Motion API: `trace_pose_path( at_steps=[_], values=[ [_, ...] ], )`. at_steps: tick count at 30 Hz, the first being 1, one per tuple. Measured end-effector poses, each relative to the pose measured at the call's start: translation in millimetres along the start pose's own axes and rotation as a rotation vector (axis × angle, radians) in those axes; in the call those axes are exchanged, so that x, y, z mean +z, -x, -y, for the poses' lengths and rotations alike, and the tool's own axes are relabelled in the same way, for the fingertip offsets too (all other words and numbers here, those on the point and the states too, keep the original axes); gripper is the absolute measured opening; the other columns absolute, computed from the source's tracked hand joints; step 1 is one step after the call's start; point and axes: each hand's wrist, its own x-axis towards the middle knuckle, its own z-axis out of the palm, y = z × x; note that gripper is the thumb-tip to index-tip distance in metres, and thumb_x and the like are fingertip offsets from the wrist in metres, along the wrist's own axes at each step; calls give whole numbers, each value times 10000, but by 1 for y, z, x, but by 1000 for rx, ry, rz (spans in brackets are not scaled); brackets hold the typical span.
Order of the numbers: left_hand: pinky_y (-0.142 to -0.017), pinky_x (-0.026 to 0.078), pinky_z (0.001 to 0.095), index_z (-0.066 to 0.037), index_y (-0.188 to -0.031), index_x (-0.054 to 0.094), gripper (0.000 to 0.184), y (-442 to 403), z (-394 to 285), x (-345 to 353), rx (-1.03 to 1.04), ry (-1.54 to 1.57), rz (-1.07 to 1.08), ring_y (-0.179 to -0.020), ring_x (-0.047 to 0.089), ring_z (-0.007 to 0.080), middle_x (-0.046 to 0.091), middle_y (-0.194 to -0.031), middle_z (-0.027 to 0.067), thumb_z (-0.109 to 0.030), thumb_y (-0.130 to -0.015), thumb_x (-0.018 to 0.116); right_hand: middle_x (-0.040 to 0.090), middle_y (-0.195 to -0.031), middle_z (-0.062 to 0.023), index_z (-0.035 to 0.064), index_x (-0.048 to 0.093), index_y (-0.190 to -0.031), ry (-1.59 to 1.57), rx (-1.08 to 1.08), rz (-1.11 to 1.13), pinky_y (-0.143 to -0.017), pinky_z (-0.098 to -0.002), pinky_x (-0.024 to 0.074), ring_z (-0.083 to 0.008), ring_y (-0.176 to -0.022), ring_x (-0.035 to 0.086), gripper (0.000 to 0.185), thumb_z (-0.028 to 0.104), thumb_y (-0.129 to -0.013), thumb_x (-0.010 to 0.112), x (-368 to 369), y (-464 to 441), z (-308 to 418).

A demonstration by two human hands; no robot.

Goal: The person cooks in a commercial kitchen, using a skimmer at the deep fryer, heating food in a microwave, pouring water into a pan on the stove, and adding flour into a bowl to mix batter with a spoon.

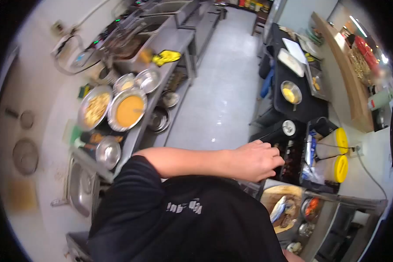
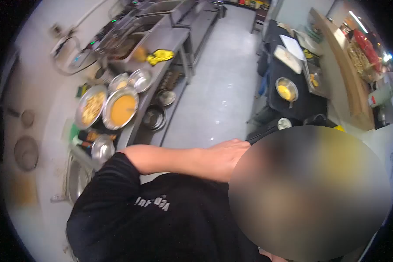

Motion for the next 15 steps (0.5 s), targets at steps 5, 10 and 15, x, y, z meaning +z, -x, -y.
trace_pose_path(
  at_steps=[5,10,15],
  values=[
    [-508,420,297,-67,-643,486,135,-80,28,-169,230,-169,-50,-609,531,180,486,-639,39,-161,-684,574,573,-1000,-165,46,529,-1133,-143,-27,71,-808,-391,453,-254,-869,577,391,341,-877,550,99,26,192],
    [-517,462,344,-33,-744,565,165,-154,130,-234,323,-422,116,-674,564,229,553,-757,100,-184,-680,586,566,-972,-147,39,535,-1099,-302,-45,113,-780,-374,452,-244,-850,566,342,304,-882,551,176,47,475],
    [-527,504,391,0,-846,644,272,-263,283,-227,525,-710,411,-740,596,278,620,-874,161,-207,-675,599,556,-931,-122,29,544,-1049,-756,55,430,-741,-350,452,-230,-822,551,273,250,-889,553,302,105,615]
  ],
)
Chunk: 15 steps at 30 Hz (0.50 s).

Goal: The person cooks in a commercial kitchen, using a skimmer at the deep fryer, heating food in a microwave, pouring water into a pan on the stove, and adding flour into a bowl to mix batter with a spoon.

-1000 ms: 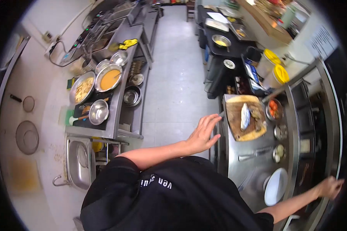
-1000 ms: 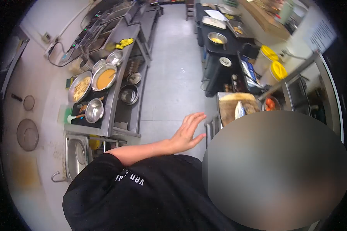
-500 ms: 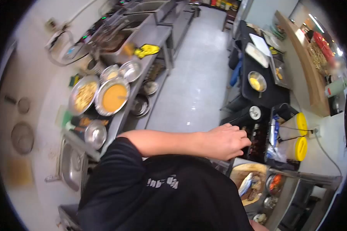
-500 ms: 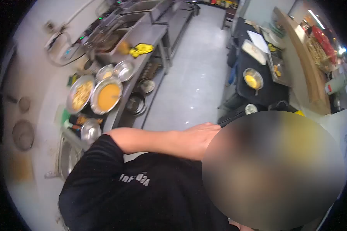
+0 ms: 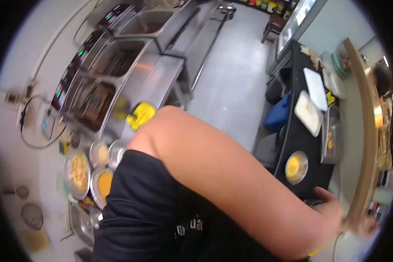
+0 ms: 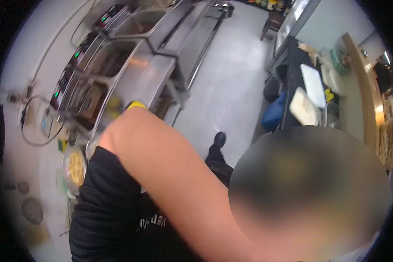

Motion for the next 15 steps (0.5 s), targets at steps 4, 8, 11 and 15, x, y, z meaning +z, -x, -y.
trace_pose_path(
  at_steps=[4,8,11,15],
  values=[
    [-458,482,333,19,-792,635,221,46,173,55,-116,436,-111,-629,622,264,618,-701,129,-119,-619,634,552,-936,-126,-2,540,-1018,-423,101,335,-744,-352,440,-241,-867,543,248,189,-865,579,226,37,180],
    [-608,512,362,-39,-947,562,196,137,350,85,-697,485,-277,-762,619,304,597,-999,106,-137,-782,601,617,-835,-133,63,610,-897,-1108,102,1141,-657,-365,494,-290,-740,615,173,57,-726,629,384,127,345],
    [-517,452,247,-33,-939,637,184,194,469,117,-1137,485,-711,-554,579,148,658,-771,86,-126,-784,670,605,-730,-182,44,600,-825,-1221,-392,1180,-546,-382,472,-330,-653,604,225,269,-812,613,463,113,452],
    [-467,324,194,-13,-835,626,233,243,634,197,-1339,519,-1381,-506,424,32,541,-629,-23,-208,-921,532,601,-747,-207,40,578,-748,-938,-440,1595,-597,-423,471,-364,-697,586,338,311,-920,471,595,67,529]
  ],
)
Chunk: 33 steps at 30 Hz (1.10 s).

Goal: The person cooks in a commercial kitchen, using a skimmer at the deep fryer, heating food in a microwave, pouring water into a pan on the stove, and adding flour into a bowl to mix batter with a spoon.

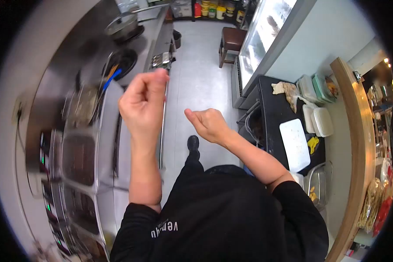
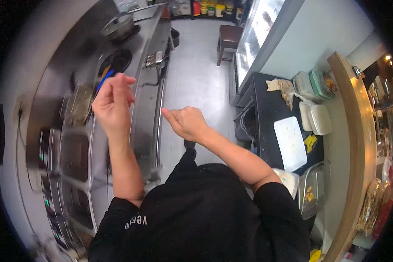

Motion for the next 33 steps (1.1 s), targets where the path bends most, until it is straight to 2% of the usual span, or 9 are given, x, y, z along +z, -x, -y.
trace_pose_path(
  at_steps=[3,7,9,11,15,21,24,27,33],
  values=[
    [-494,348,217,2,-789,624,272,-116,117,79,29,14,-36,-532,445,61,548,-601,11,-232,-908,554,593,-784,-239,22,577,-795,-133,62,-265,-669,-445,462,-378,-759,581,346,299,-932,420,-21,-82,-102],
    [-538,373,229,-2,-811,614,262,-249,225,220,5,187,-3,-590,466,88,549,-653,45,-239,-903,548,600,-835,-193,12,515,-1085,-86,368,-199,-701,-409,464,-340,-778,594,310,232,-869,544,-64,-100,-238],
    [-559,410,250,-12,-870,597,191,-304,257,296,199,-44,-29,-640,494,140,553,-732,71,-203,-865,596,579,-762,-77,26,485,-1143,-313,574,-251,-623,-307,459,-158,-687,572,316,155,-872,585,-93,-105,-281],
    [-605,442,285,-17,-944,569,199,-343,292,380,138,155,86,-697,514,192,547,-818,92,-148,-811,639,539,-770,-14,32,458,-1186,-544,653,-484,-613,-235,438,-77,-694,520,369,129,-863,607,-124,-141,-309],
    [-802,439,329,2,-1092,487,424,-394,338,526,304,152,252,-879,525,220,538,-979,124,-96,-734,691,525,-924,-32,20,394,-1253,-562,553,-680,-617,-209,431,-63,-716,536,473,111,-850,623,-207,-258,-339],
    [-1017,323,382,61,-1308,311,642,-555,413,719,348,164,470,-1221,379,371,398,-1287,265,-260,-834,603,581,-876,-75,45,457,-1211,-473,569,-817,-613,-273,453,-120,-659,565,440,230,-849,626,-299,-399,-455],
    [-963,355,410,59,-1256,378,596,-626,421,787,269,250,620,-1157,425,400,425,-1256,274,-364,-873,548,578,-861,-70,59,473,-1202,-237,474,-1017,-564,-272,445,-123,-623,554,419,209,-843,627,-381,-460,-467],
    [-769,450,403,10,-995,565,418,-662,419,822,228,407,882,-901,584,365,605,-919,212,-393,-898,505,573,-854,-56,64,483,-1208,-25,422,-1375,-501,-249,427,-101,-588,536,422,171,-831,641,-447,-514,-501],
    [-708,424,416,36,-833,535,437,-674,448,841,163,758,1177,-788,545,379,559,-812,210,-371,-942,420,575,-846,-63,33,482,-1176,367,566,-2062,-587,-253,457,-119,-682,563,325,119,-877,576,-494,-610,-537]
  ],
)
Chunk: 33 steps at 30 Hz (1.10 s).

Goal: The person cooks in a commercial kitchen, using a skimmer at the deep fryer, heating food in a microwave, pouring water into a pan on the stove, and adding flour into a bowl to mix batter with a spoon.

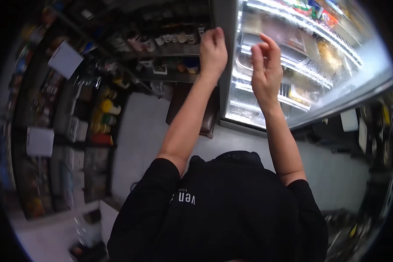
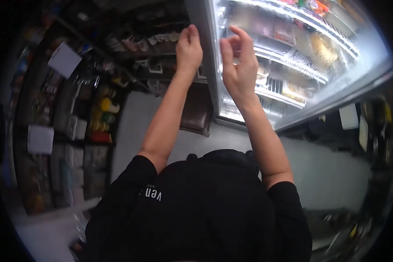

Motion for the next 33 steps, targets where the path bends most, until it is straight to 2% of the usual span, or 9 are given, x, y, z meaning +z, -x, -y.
trace_pose_path(
  at_steps=[4,8,11,12,14,16,17,24,33],
  values=[
    [-658,425,370,28,-811,513,300,31,-21,-50,116,58,133,-693,517,347,522,-726,173,-249,-924,489,525,-934,-69,8,422,-1220,98,103,-121,-759,-264,419,-127,-809,489,339,228,-964,397,26,34,36],
    [-532,406,290,7,-773,520,183,86,-17,-125,196,559,670,-561,508,213,512,-678,103,-131,-893,520,504,-1169,-131,-14,381,-1255,214,54,-265,-843,-348,400,-191,-993,510,604,493,-932,332,-2,102,77],
    [-526,418,264,-30,-803,541,105,131,54,-82,-57,503,767,-583,535,150,532,-717,90,-108,-873,534,462,-1244,-138,-12,317,-1307,-6,70,-707,-962,-378,345,-240,-1081,479,724,564,-876,402,-41,199,113],
    [-538,471,268,-17,-895,556,169,157,99,-41,-471,562,775,-621,572,143,572,-748,69,-182,-902,519,443,-1240,-127,-14,296,-1318,-190,69,-716,-983,-386,329,-238,-1103,453,787,590,-837,447,-43,205,132],
    [-597,507,286,-43,-1017,554,223,182,185,18,-686,133,871,-668,598,169,612,-820,88,-131,-817,594,399,-1234,-108,-21,259,-1336,-475,50,-647,-1007,-401,311,-231,-1147,395,927,641,-751,539,-44,194,171],
    [-739,490,376,40,-1054,511,370,204,306,96,-794,108,955,-825,577,230,621,-846,109,-110,-741,639,413,-1078,-131,-44,284,-1294,76,10,-760,-832,-378,377,-236,-979,416,962,661,-707,574,-53,192,186],
    [-752,481,361,54,-1041,510,403,211,321,122,-828,-119,595,-903,553,226,613,-942,108,-151,-729,661,422,-1015,-128,-43,292,-1286,116,-24,-719,-774,-366,381,-228,-906,422,963,675,-705,565,-61,191,194],
    [-795,458,363,18,-1046,566,355,182,305,185,-1055,-462,129,-947,548,243,597,-1056,102,-232,-795,588,441,-901,-121,0,315,-1283,641,-157,-736,-619,-333,402,-214,-775,439,990,755,-678,525,-108,210,208],
    [-853,428,361,16,-1058,590,344,197,294,193,-1032,-396,-266,-986,552,249,629,-1052,136,-253,-873,481,459,-952,-140,14,328,-1289,466,-93,-697,-655,-351,405,-247,-795,450,965,670,-655,642,-138,241,226]
  ],
)
